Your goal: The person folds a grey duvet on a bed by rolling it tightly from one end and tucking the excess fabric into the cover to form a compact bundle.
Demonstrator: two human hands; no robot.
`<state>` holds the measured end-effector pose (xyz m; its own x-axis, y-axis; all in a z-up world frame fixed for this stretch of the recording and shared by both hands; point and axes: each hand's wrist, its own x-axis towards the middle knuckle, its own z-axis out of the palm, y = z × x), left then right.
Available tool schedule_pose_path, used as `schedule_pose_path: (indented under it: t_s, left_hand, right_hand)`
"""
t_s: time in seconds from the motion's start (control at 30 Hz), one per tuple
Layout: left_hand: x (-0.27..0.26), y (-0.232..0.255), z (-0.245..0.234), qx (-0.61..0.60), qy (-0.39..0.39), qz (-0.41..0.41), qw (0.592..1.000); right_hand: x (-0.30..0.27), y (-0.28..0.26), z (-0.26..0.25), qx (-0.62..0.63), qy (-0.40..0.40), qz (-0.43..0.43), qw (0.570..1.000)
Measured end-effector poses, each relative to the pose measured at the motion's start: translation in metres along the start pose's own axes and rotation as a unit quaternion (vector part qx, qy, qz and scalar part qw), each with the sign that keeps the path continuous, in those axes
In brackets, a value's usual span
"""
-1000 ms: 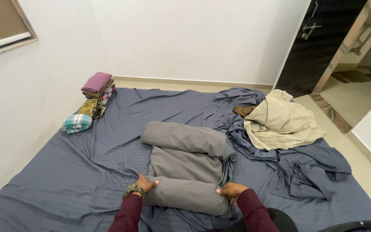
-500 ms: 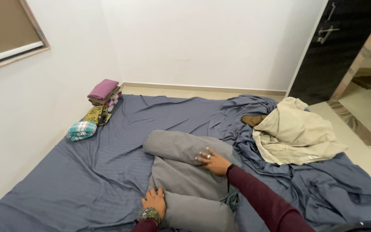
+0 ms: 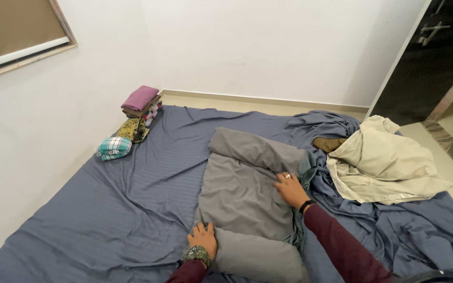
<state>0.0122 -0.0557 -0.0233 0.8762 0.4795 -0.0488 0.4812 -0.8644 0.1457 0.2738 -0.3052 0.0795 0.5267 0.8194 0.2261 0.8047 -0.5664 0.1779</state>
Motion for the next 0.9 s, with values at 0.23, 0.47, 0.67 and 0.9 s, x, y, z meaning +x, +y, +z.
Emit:
schedule_pose_path:
  t_s: [0.23, 0.47, 0.67, 0.9]
  left_hand:
    - [-0.012, 0.006, -0.024, 0.009, -0.026, 0.01, 1.0]
    - [-0.008, 0.007, -0.005, 0.01, 0.013, -0.008, 1.0]
    - [0.011, 0.002, 0.017, -0.016, -0.009, -0.026, 0.999]
    - [-0.005, -0.003, 0.011, -0.001, -0.001, 0.008, 1.0]
  right_hand:
    - [0.013, 0.02, 0.008, 0.532, -0.059, 0.209, 0.818]
    - [0.1, 0.028, 0.047, 0.886, 0.104, 0.438, 0.11]
    - [0.176, 0.078, 0.009, 0.927, 0.232, 0.276, -0.108]
    - [0.15, 0.133, -0.086, 0.801, 0.371, 0.049, 0.467]
